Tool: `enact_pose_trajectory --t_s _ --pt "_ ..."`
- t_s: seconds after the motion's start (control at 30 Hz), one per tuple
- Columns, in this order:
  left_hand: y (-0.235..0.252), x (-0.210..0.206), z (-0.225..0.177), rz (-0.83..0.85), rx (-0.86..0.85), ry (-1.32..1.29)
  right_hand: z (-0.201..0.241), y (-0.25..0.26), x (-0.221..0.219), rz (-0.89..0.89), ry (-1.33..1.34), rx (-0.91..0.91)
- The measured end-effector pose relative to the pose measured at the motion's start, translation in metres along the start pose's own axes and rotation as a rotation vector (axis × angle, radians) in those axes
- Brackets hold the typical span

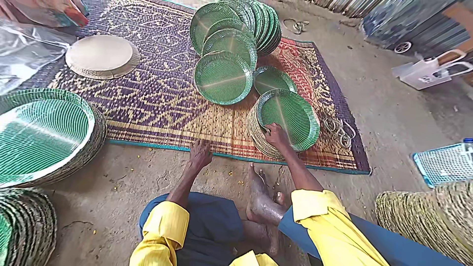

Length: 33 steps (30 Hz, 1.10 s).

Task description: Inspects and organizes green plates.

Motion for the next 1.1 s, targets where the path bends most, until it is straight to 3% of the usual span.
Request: enact_pose_trajectory --t_s 0.1,0.17,0.3,0.37,0.43,0.5,0.57,0.63,0.7,0.77,0.87,0.9,1.0,1.1 --pt "0.001 0.002 0.003 -0.069 -0.016 -0.075 0.001 0.0 0.007 -0.068 0.162 -0.119" --pt "0.002 0.005 0.004 -0.231 -0.098 -0.147 0.014 -0.003 0.012 -0.173 0.228 -0.124" --pt "-0.012 0.018 -0.002 -0.986 -0.524 -0.312 0.084 -0.025 0.013 -0.416 0.238 0.204" --pt "-0.027 0.028 -0.005 -1.201 -0.618 -0.276 0.132 -0.041 -0.008 -0.344 0.226 0.376" --pt "-0.039 0.03 -0.009 -1.253 -0.654 -0.23 0.169 -0.056 -0.043 -0.064 0.162 0.463" --pt "-0.044 0.021 -0.007 -1.122 -0.592 -0.181 0.19 -0.07 -0.085 0.27 0.095 0.545" --pt "-0.038 0.013 -0.002 -0.721 -0.387 -0.12 0.194 -0.084 -0.115 0.46 0.043 0.663" --pt "-0.026 0.008 0.002 -0.283 -0.104 -0.063 0.185 -0.091 -0.118 0.444 0.047 0.791" --pt "-0.017 0.005 0.004 -0.09 0.021 -0.003 0.163 -0.081 -0.1 0.361 0.106 0.8" --pt "-0.014 0.006 0.001 -0.061 0.038 0.023 0.129 -0.06 -0.065 0.196 0.186 0.581" --pt "-0.017 0.01 -0.001 -0.072 0.048 0.013 0.07 -0.031 -0.02 -0.257 0.306 0.165" --pt "-0.018 0.011 -0.002 -0.073 0.051 0.008 0.053 -0.024 -0.01 -0.325 0.296 0.061" --pt "-0.021 0.015 -0.003 -0.05 0.066 -0.002 0.016 -0.01 -0.006 -0.182 0.268 -0.096" --pt "-0.019 0.016 -0.003 -0.027 0.083 -0.017 -0.001 -0.002 -0.015 -0.031 0.28 -0.121"
Point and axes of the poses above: each hand's wrist, its own y-axis towards the middle knuckle, its own x-axis out of the back of the hand, z = x × y, the point moved 3 cm from there along y, towards the middle knuckle, and after that the axes turned 8 degrees about -y, right-handed, at the moved point
